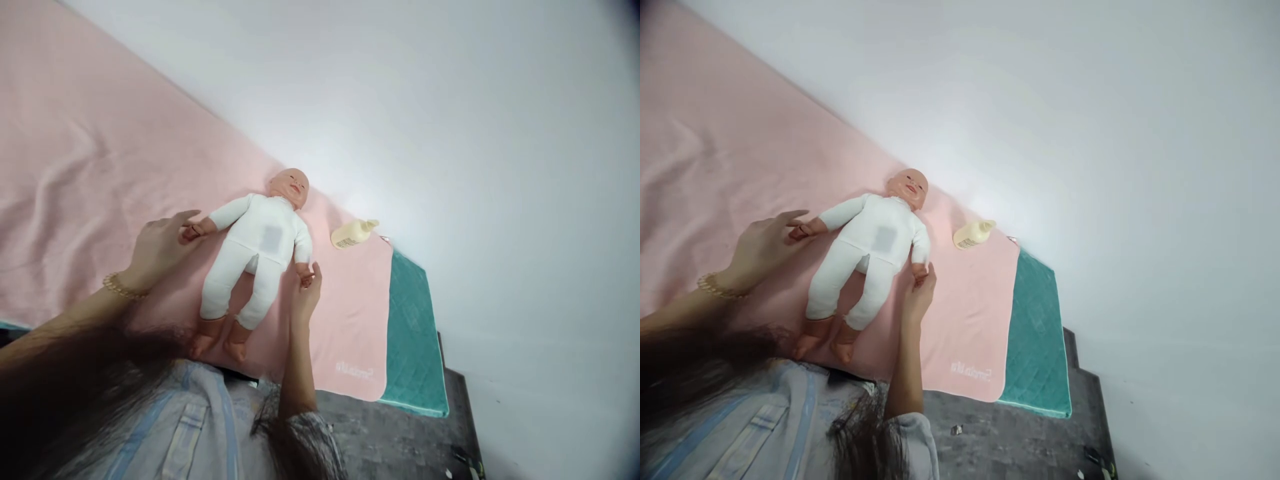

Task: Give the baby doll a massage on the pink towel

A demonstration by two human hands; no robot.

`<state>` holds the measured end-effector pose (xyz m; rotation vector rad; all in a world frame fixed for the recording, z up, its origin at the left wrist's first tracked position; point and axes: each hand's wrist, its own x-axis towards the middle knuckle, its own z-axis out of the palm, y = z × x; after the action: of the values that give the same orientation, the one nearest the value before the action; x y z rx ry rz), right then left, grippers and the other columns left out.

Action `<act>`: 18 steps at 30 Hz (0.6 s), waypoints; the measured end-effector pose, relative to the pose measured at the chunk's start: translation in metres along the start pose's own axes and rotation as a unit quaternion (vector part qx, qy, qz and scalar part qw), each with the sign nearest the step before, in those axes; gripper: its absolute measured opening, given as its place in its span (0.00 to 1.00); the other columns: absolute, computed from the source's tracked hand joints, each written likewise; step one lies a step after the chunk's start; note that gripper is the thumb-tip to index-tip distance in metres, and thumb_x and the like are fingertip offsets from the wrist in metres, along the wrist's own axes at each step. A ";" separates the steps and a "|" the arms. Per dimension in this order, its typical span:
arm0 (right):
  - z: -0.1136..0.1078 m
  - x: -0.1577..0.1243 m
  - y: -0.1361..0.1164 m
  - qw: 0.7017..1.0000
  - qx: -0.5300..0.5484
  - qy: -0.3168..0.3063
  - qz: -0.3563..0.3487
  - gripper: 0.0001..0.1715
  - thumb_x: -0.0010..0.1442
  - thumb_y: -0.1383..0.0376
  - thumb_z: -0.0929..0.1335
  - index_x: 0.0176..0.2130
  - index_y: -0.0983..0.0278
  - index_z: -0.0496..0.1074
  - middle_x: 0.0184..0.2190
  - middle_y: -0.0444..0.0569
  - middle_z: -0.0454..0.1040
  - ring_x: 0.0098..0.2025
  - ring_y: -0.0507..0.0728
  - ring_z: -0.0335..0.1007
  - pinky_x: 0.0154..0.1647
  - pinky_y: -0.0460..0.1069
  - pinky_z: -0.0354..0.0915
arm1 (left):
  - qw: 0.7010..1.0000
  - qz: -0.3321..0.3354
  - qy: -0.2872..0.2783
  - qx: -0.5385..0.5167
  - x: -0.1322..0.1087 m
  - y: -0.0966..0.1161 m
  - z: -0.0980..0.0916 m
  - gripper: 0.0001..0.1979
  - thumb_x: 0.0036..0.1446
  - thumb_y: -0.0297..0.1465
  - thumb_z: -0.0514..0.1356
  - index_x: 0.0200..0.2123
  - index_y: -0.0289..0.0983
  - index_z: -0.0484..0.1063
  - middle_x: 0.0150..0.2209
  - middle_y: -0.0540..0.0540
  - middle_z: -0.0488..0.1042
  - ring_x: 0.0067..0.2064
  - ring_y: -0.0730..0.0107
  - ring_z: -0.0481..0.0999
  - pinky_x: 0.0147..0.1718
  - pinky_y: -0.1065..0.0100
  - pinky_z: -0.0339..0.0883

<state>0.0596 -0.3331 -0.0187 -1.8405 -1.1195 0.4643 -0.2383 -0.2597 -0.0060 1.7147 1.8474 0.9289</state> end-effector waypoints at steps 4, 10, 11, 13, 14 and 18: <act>-0.016 0.030 -0.013 0.996 0.045 0.079 -0.027 0.34 0.62 0.56 0.65 0.63 0.65 0.58 0.61 0.63 0.66 0.56 0.60 0.72 0.58 0.55 0.69 | 0.986 -0.025 0.101 -0.126 0.017 0.009 -0.006 0.38 0.48 0.46 0.67 0.62 0.44 0.65 0.44 0.43 0.78 0.49 0.48 0.78 0.47 0.52 0.74; -0.013 0.113 -0.040 0.970 0.194 0.101 -0.107 0.29 0.62 0.56 0.66 0.58 0.65 0.61 0.61 0.63 0.64 0.63 0.61 0.66 0.62 0.57 0.66 | 0.942 0.054 0.177 -0.278 0.096 0.045 0.001 0.32 0.48 0.38 0.72 0.56 0.33 0.73 0.40 0.42 0.79 0.44 0.60 0.80 0.48 0.59 0.75; -0.009 0.131 -0.043 0.969 0.209 0.085 -0.103 0.28 0.61 0.57 0.66 0.57 0.66 0.61 0.60 0.62 0.64 0.62 0.60 0.67 0.62 0.57 0.65 | 0.936 0.057 0.175 -0.301 0.114 0.052 0.006 0.29 0.49 0.37 0.72 0.54 0.33 0.74 0.41 0.42 0.79 0.43 0.63 0.79 0.47 0.62 0.75; 0.003 0.165 -0.047 0.969 0.215 0.069 -0.096 0.25 0.62 0.59 0.65 0.56 0.66 0.62 0.59 0.61 0.66 0.59 0.58 0.69 0.62 0.56 0.65 | 0.941 0.031 0.130 -0.311 0.148 0.065 0.019 0.28 0.52 0.37 0.72 0.54 0.32 0.74 0.39 0.43 0.80 0.41 0.67 0.79 0.45 0.64 0.75; 0.010 0.181 -0.048 0.970 0.216 0.054 -0.092 0.23 0.62 0.61 0.65 0.55 0.65 0.64 0.57 0.59 0.69 0.58 0.57 0.71 0.61 0.55 0.66 | 0.944 0.028 0.114 -0.308 0.163 0.070 0.027 0.26 0.52 0.36 0.72 0.52 0.31 0.76 0.39 0.42 0.80 0.41 0.67 0.79 0.44 0.65 0.74; 0.038 0.231 -0.045 0.977 0.206 -0.012 -0.055 0.14 0.61 0.65 0.65 0.47 0.65 0.69 0.45 0.52 0.77 0.49 0.54 0.75 0.56 0.54 0.69 | 0.950 0.029 0.061 -0.304 0.206 0.073 0.064 0.15 0.59 0.34 0.69 0.45 0.30 0.77 0.40 0.41 0.80 0.40 0.71 0.78 0.43 0.67 0.74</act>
<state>0.1301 -0.1105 0.0295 -1.4076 -1.0448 0.6062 -0.1681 -0.0456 0.0290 1.3482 1.3698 1.4698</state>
